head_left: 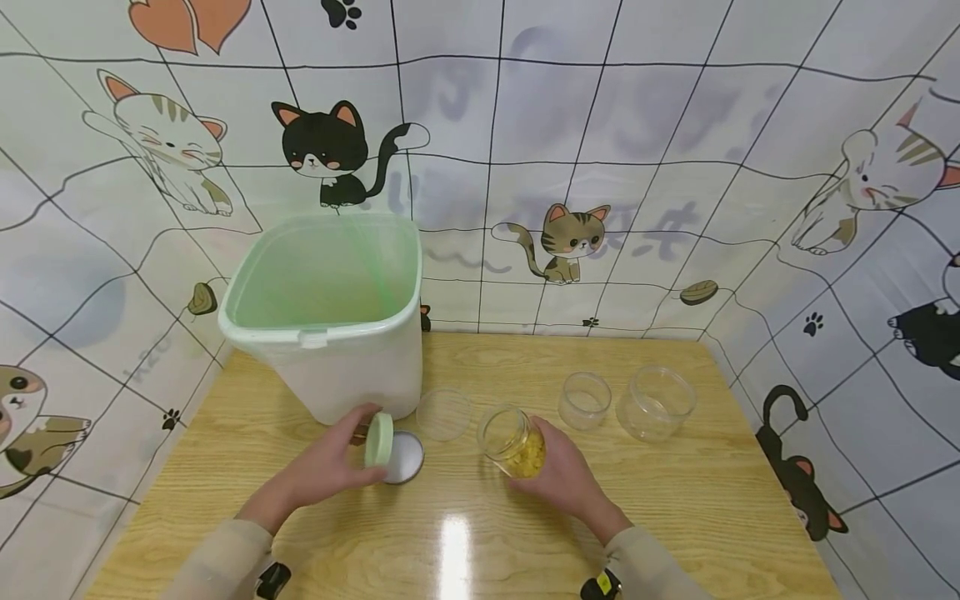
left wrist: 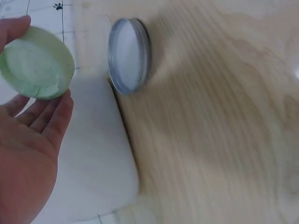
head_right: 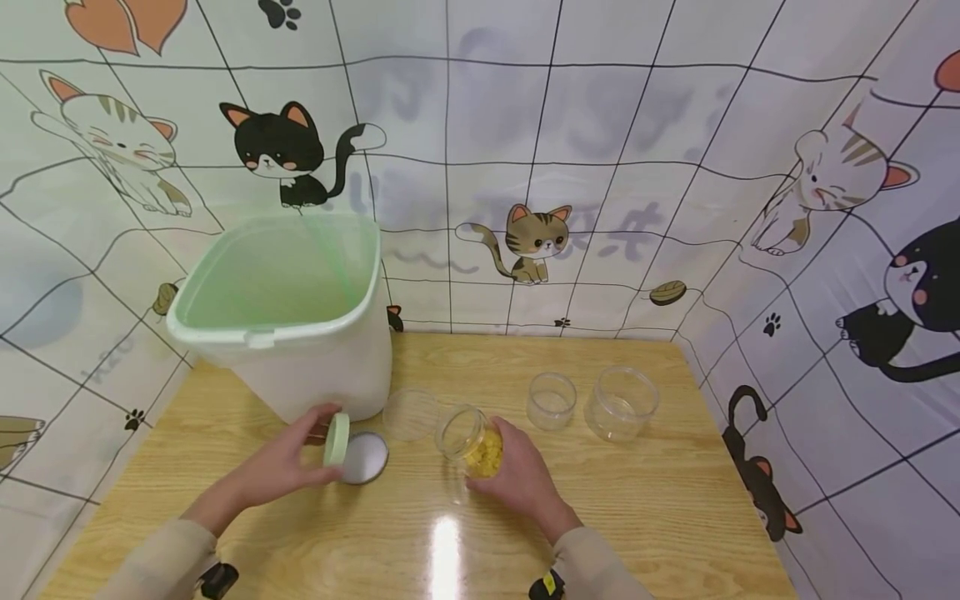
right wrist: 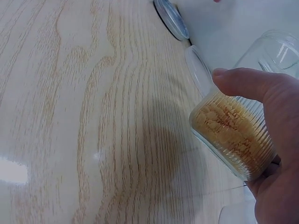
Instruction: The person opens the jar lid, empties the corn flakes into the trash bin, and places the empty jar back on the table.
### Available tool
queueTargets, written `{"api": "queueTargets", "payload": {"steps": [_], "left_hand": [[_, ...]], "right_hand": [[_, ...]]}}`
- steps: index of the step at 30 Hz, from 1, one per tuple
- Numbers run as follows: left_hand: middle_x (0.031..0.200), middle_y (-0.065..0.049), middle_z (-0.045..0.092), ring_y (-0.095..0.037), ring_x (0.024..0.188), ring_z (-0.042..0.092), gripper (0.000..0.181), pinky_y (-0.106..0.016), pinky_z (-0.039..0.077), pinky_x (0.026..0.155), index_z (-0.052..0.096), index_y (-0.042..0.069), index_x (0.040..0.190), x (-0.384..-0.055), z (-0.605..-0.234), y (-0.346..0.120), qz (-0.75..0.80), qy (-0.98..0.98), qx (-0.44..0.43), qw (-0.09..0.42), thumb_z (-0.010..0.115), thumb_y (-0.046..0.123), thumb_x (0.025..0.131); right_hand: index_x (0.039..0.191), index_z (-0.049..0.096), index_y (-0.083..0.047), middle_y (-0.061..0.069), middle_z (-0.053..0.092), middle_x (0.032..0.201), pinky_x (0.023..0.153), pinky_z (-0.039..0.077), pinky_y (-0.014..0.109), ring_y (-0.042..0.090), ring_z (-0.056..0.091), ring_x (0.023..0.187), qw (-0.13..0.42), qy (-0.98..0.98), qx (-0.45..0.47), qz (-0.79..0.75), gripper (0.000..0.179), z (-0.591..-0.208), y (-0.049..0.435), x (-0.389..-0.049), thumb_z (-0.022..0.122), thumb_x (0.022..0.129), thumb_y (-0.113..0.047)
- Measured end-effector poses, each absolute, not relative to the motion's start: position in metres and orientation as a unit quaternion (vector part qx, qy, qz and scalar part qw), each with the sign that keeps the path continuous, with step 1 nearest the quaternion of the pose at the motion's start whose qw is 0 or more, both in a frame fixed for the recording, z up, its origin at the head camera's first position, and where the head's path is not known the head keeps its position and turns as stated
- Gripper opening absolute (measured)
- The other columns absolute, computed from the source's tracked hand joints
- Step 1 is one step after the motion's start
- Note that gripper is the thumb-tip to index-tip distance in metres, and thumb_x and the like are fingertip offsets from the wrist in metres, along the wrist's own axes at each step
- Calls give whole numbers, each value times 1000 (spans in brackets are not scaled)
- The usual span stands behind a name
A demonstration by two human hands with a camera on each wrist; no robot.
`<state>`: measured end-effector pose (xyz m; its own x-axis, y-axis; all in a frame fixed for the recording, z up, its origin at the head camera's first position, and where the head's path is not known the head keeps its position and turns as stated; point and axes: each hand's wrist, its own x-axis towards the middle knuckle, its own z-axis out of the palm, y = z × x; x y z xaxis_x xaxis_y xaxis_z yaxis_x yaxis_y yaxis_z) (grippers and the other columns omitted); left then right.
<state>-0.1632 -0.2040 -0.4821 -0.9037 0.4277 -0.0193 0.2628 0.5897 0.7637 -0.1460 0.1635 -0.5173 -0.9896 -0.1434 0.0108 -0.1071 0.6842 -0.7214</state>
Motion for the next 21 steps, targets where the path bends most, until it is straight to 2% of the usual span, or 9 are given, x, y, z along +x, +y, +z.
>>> {"api": "queueTargets", "payload": {"steps": [7,12,16,21], "left_hand": [[141,-16,47,-39,127,50,85,-56,43,104,33,4,145,-156,-492,-226,435,873,176,130,80,33,80],[137,-19,49,-38,125,49,86,-56,42,102,33,0,142,-153,-502,-240,429,879,159,134,81,28,77],[134,-16,51,-36,125,50,87,-47,45,102,31,-1,142,-153,-511,-248,443,874,138,145,82,26,77],[137,-19,47,-38,128,49,90,-21,44,100,27,-3,142,-154,-523,-255,471,858,131,158,84,20,75]], "right_hand": [[139,47,-6,4,61,127,96,49,45,22,59,115,24,914,-68,-400,95,-518,164,-147,93,59,-27],[140,47,-5,5,61,128,96,49,45,22,59,115,24,915,-67,-398,95,-518,164,-146,93,59,-28],[140,47,-5,5,61,128,96,50,45,22,59,115,21,917,-69,-392,95,-519,165,-145,93,59,-29],[140,46,-5,6,61,129,97,49,46,24,59,116,21,918,-70,-390,96,-520,164,-145,93,60,-29]]}}
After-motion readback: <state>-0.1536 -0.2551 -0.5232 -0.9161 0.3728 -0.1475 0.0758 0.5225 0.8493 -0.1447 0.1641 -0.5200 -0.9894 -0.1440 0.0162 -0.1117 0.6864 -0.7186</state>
